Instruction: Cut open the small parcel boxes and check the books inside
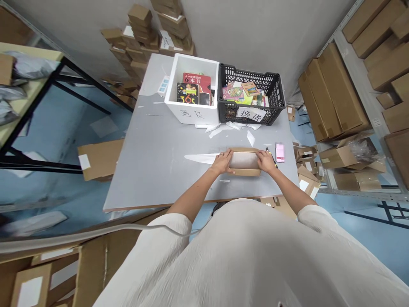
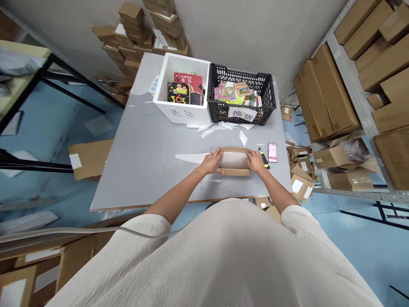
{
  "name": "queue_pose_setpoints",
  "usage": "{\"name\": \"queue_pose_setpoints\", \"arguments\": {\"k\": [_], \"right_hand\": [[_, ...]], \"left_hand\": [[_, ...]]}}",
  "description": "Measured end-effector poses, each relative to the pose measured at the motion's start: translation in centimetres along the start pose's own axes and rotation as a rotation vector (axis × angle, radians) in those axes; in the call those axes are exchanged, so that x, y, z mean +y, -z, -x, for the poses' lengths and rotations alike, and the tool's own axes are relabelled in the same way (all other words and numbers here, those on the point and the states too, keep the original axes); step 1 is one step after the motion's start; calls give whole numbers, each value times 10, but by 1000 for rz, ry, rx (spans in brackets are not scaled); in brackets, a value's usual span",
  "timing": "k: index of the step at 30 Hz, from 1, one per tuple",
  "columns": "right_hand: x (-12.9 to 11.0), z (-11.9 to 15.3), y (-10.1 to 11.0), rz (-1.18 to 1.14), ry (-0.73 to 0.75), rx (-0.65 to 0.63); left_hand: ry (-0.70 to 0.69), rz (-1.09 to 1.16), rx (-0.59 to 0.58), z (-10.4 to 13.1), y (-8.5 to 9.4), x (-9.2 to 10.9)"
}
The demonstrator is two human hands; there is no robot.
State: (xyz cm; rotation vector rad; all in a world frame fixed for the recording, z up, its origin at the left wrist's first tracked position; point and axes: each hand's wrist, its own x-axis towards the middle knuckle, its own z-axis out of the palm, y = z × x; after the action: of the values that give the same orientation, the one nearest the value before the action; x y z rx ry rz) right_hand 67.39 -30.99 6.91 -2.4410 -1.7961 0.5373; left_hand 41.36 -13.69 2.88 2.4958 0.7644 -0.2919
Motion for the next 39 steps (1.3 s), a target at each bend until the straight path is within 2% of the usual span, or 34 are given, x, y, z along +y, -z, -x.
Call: {"name": "queue_pose_setpoints", "arguments": {"k": [12, 27, 34, 39], "right_hand": [[-2, 5, 1, 7, 24, -14], [-12, -10, -6, 62, -66, -19], [-15, -17, -19, 5, -120, 98], [-19, -16, -24, -48, -178, 60]], "left_hand": [[2, 3, 6, 0, -1, 3], [15, 3, 3, 1, -2, 5], [47, -23, 36, 12, 0, 13], [30, -48, 85, 22, 5, 17]]}}
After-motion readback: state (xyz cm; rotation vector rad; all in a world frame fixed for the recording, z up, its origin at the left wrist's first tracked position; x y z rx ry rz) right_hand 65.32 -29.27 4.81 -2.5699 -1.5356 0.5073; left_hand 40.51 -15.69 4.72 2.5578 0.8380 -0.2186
